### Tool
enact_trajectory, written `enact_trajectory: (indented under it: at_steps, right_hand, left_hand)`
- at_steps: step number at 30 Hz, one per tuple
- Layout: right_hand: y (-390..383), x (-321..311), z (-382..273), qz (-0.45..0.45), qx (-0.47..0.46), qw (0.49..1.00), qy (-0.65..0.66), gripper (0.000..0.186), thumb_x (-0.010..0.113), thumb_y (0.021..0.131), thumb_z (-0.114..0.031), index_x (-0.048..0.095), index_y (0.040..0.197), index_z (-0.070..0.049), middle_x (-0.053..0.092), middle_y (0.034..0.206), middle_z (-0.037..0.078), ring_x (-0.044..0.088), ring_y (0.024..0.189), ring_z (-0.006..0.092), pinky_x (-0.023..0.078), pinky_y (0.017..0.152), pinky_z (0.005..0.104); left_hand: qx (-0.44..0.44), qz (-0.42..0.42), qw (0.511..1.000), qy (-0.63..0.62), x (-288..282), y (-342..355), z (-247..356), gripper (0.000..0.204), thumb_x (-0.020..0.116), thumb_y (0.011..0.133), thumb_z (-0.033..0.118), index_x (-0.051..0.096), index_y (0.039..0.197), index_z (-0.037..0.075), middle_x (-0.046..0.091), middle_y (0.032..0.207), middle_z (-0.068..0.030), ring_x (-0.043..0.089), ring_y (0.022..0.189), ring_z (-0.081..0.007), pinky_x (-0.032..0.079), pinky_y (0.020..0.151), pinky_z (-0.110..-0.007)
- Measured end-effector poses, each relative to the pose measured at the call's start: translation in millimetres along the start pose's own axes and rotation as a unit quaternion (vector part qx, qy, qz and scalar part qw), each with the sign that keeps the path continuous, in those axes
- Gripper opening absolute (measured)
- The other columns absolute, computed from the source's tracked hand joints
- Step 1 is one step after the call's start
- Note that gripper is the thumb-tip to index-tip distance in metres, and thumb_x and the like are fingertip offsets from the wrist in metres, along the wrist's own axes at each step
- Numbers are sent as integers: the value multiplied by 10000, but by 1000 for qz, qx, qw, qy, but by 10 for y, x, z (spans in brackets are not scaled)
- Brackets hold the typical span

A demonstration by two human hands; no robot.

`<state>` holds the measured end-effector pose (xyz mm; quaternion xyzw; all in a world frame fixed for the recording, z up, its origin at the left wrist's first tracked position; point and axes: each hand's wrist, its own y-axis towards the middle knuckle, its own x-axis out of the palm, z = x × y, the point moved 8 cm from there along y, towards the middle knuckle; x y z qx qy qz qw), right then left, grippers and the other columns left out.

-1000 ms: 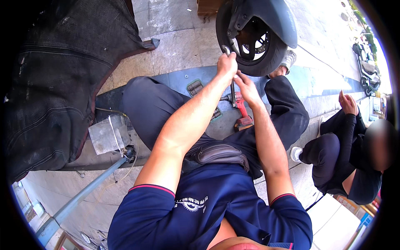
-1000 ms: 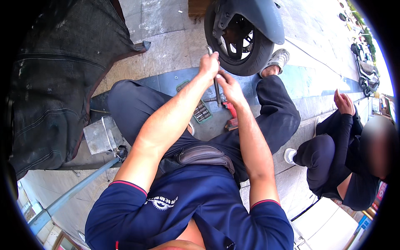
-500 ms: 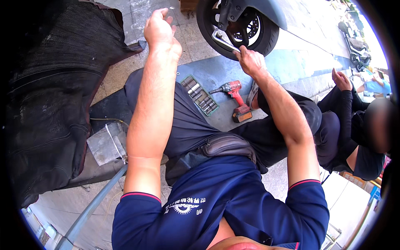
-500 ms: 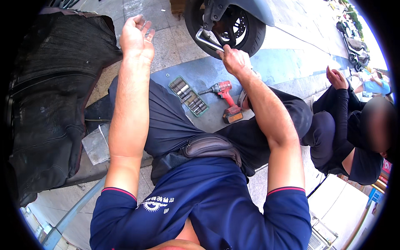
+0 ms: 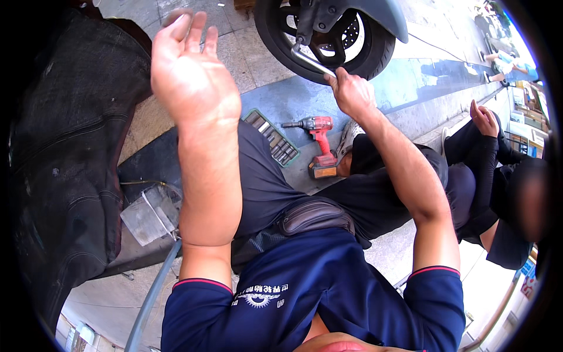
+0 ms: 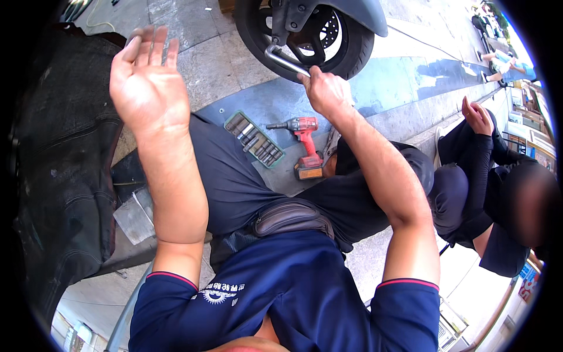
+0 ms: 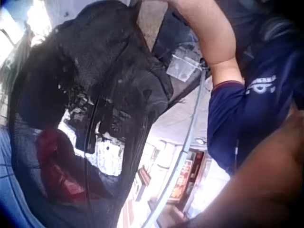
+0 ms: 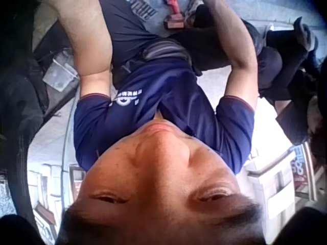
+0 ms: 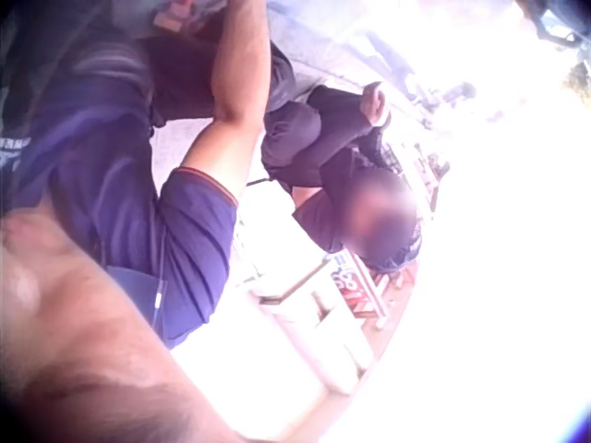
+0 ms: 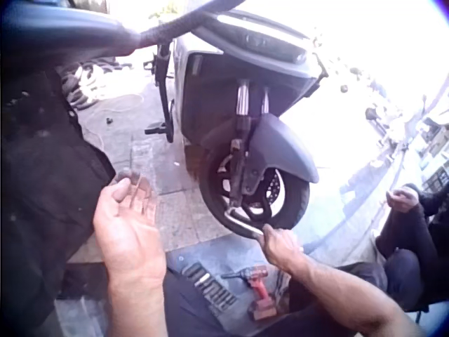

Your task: The person unscrews bolts from a motorcycle wheel using an impact driver and a wrench, removes a component, and then uses the impact driver to tighten the bolts back onto the wheel.

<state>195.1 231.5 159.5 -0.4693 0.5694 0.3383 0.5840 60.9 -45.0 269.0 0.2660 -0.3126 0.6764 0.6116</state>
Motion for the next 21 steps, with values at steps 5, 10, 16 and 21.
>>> enact_trajectory:
  at_steps: [5, 10, 16, 21]
  right_hand:
    - [-37, -71, -139, -39, -90, 995, 28, 392, 532, 1030, -413, 528, 939, -32, 683, 732, 203, 687, 696, 426, 541, 622, 522]
    - [167, -189, -54, -68, -41, 997, 26, 359, 565, 1018, -383, 521, 909, -44, 661, 674, 206, 668, 653, 428, 517, 578, 529]
    - [-29, -391, -308, -218, 30, 974, 55, 320, 517, 1027, -354, 559, 1026, -36, 699, 813, 262, 688, 796, 464, 531, 705, 571]
    - [-324, -1533, -1658, -301, -76, 932, 187, 270, 576, 994, -293, 600, 1146, -70, 715, 1000, 226, 690, 940, 427, 530, 797, 529]
  left_hand:
    - [54, -112, 988, 90, 257, 642, 44, 322, 454, 1000, 150, 551, 1230, -52, 618, 1240, -215, 564, 1250, -359, 404, 1114, -498]
    - [236, -154, 903, 325, 545, 1675, 804, 487, 583, 971, 62, 420, 1399, -104, 522, 1394, -259, 534, 1314, -341, 453, 1084, -433]
    - [361, 141, 802, 455, -87, 2179, 3073, 803, 764, 835, 24, 304, 1488, -52, 359, 1507, -256, 502, 1321, -317, 435, 1067, -395]
    - [337, 355, 702, 518, -1043, 1489, 5492, 718, 662, 843, 39, 350, 1490, 13, 422, 1506, -178, 507, 1298, -294, 360, 1150, -409]
